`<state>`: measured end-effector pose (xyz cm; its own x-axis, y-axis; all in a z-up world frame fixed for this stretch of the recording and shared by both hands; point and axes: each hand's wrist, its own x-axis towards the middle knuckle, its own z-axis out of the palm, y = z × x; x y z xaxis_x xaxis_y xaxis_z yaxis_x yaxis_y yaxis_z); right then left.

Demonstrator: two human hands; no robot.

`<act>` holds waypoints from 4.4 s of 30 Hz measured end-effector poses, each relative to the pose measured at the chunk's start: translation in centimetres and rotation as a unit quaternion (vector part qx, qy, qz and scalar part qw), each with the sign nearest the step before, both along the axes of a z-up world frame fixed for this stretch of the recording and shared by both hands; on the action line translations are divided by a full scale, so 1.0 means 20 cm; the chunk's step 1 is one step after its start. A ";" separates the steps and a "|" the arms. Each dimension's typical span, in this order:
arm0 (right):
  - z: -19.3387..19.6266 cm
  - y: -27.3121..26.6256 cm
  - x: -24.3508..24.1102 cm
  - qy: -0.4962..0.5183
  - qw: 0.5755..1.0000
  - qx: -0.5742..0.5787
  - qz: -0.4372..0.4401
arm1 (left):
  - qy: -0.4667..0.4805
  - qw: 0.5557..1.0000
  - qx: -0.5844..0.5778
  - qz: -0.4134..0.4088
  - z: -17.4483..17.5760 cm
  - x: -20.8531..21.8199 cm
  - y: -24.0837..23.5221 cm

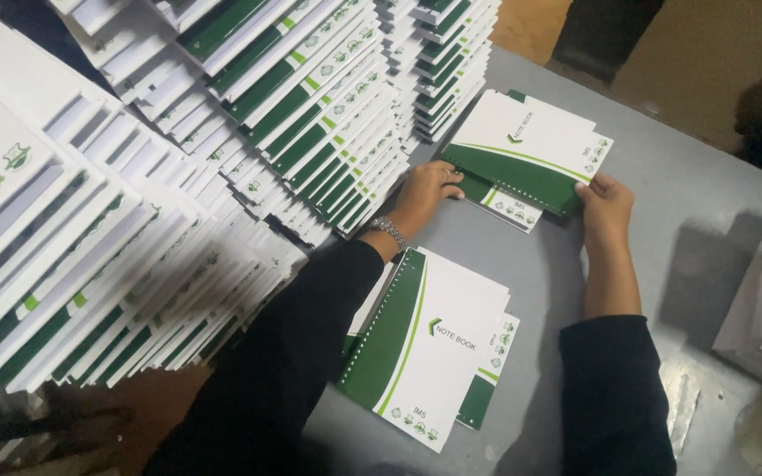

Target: The person is manually assembling notebooks by taking a front cover, a stack of lined paper, and a back cover, aligning them, and then placing the completed assembly onto a growing stack of finished notebooks.

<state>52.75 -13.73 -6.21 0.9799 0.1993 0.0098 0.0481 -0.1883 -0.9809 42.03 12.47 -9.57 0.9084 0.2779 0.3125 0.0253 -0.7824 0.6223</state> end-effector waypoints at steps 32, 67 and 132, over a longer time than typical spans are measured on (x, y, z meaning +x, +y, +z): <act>-0.02 0.03 -0.16 0.079 0.993 0.073 -0.052 | 0.009 1.000 0.007 -0.016 0.14 -0.08 0.04; -0.02 0.03 -0.35 -0.078 0.986 0.139 0.043 | 0.099 0.995 0.025 -0.009 0.09 -0.08 -0.03; -0.03 -1.25 -3.00 0.125 0.973 0.186 -0.047 | 0.104 0.750 -0.645 0.103 0.36 -2.27 -1.02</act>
<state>-7.29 -38.67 -6.90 0.9745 0.1378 -0.1771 -0.2016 0.1901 -0.9609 -3.46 -7.95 -2.37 0.7967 0.3678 -0.4795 0.2640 0.5018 0.8237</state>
